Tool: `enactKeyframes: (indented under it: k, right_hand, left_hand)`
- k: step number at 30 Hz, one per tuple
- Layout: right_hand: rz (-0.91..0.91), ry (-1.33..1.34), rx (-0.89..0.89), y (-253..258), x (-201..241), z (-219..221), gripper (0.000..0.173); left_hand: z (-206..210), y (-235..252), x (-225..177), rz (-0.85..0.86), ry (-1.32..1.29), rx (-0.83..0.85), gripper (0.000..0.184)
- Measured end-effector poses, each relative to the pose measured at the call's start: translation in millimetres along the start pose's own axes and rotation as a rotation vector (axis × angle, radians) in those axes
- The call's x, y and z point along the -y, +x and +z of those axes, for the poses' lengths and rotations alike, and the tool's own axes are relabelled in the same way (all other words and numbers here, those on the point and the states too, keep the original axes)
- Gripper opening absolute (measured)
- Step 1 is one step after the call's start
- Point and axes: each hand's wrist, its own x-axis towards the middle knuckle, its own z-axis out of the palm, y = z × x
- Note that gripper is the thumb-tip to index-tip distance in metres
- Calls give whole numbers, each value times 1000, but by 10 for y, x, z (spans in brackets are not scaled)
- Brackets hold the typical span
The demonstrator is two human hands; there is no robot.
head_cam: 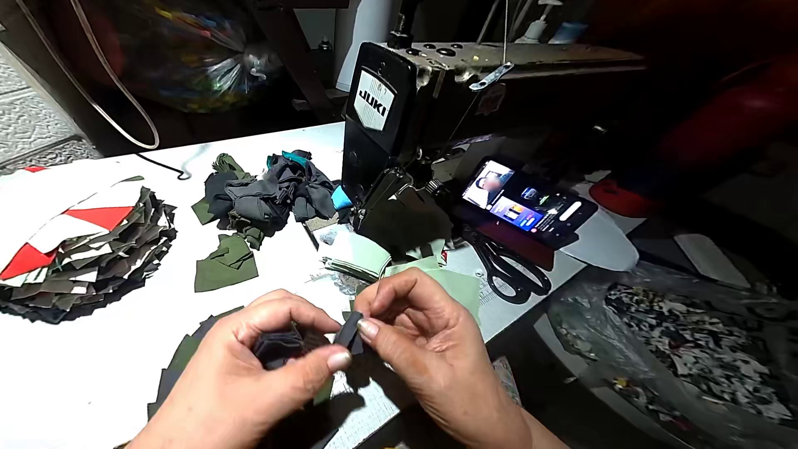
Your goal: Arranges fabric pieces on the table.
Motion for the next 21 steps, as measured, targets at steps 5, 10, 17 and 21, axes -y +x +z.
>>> enactKeyframes:
  k: [5, 10, 17, 21]
  right_hand:
    - [-93, -94, 18, -33, -53, 92, 11]
    - [-163, -199, 30, -46, -100, 77, 7]
    - [-117, -222, 91, -49, -90, 35, 3]
    - [-57, -156, 115, -46, -69, 17, 4]
  left_hand:
    - [56, -6, 71, 67, 60, -6, 23]
    - [24, 6, 111, 90, 119, -5, 16]
    - [-8, 24, 169, 109, 135, 34, 13]
    - [-34, 22, 165, 35, 88, 66, 14]
